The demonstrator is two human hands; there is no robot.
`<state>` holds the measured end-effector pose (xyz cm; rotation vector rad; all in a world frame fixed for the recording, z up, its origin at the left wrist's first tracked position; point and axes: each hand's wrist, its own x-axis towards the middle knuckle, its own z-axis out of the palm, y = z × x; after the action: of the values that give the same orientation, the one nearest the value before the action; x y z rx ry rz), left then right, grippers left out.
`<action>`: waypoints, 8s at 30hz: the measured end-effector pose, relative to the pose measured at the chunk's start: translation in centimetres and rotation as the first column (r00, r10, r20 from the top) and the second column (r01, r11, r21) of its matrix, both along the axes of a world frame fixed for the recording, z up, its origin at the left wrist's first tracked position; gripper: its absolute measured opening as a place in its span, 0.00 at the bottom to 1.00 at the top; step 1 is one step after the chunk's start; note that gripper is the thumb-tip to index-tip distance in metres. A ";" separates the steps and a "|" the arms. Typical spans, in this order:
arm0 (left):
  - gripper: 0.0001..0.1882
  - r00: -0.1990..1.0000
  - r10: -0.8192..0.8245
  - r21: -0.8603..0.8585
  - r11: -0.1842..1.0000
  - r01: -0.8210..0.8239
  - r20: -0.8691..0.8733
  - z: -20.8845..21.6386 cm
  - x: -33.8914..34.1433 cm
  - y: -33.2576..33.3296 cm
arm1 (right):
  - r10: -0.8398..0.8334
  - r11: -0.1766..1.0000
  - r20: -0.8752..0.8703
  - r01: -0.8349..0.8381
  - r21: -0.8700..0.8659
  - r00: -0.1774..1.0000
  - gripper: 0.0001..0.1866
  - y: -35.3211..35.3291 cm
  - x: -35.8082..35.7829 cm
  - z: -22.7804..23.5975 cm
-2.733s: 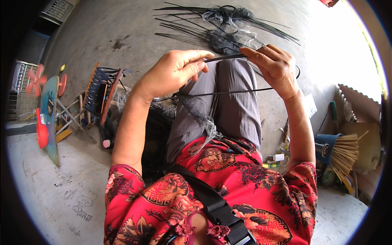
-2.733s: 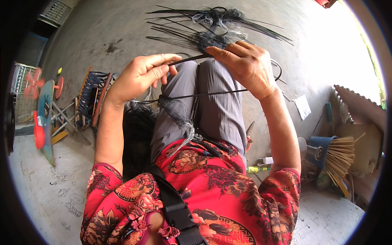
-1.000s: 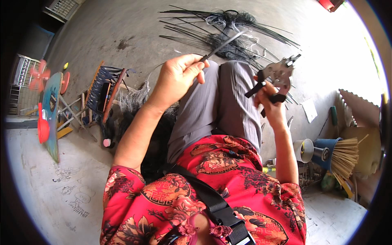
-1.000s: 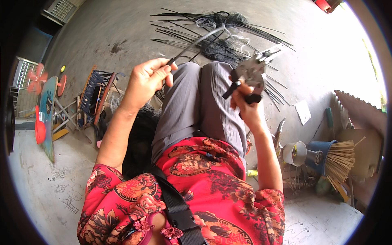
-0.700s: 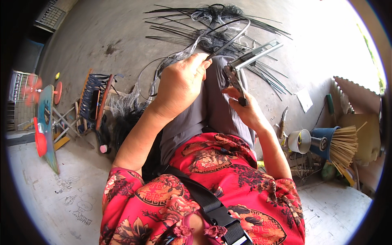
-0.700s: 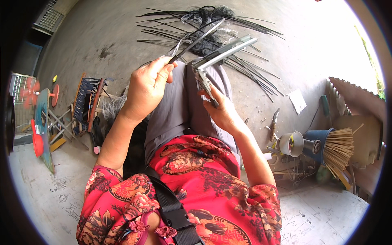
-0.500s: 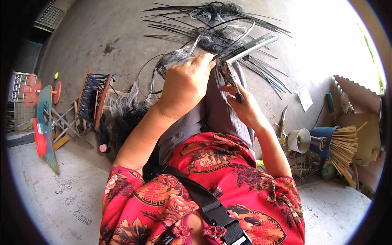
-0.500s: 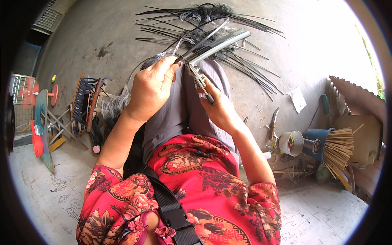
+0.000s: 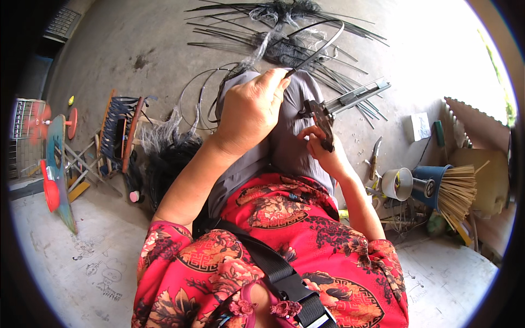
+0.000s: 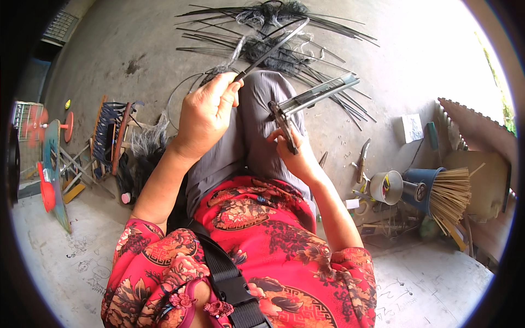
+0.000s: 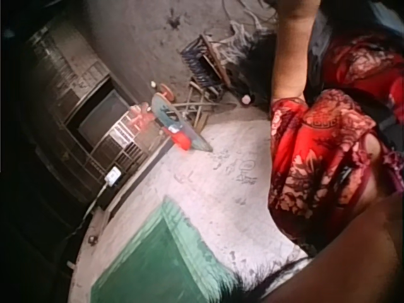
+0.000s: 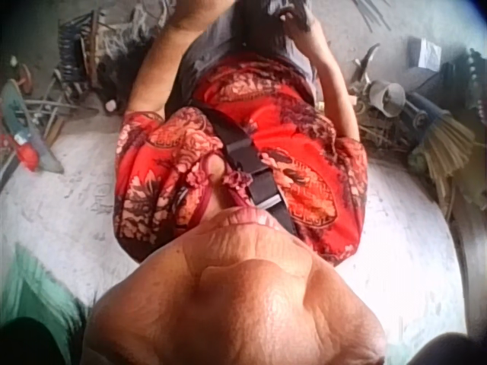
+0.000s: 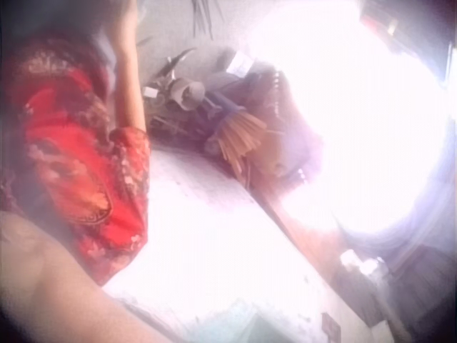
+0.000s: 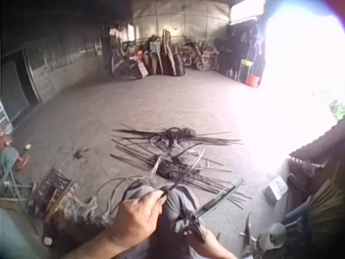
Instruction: The person attaches netting material to a circular black frame using a specialized stapler tool. They repeatedly position the mesh over the frame and use the tool to secure it, then stand up to retrieve more black rods from the floor.
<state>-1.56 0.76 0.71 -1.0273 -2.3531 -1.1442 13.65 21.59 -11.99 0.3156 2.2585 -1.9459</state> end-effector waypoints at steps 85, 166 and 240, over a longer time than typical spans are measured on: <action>0.10 0.931 -0.059 0.172 0.985 -0.004 0.360 -2.4 0.6 1.0 | 0.198 0.947 0.185 -0.237 0.216 0.963 0.23 3.3 20.4 -2.4; 0.16 0.320 -0.124 0.074 0.984 0.161 0.939 13.3 -8.7 -8.5 | 0.033 0.988 -0.699 0.081 0.129 0.715 0.11 -0.6 -21.2 18.4; 0.13 0.948 0.207 -0.213 0.942 -0.259 -0.241 -0.7 -2.6 -0.1 | -0.018 0.912 -0.021 0.025 0.409 1.000 0.25 -2.7 -8.2 7.7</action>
<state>-4.20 0.68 -0.02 -0.8650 -2.3974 -0.6361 5.43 18.88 -4.25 0.3701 2.6730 -1.4679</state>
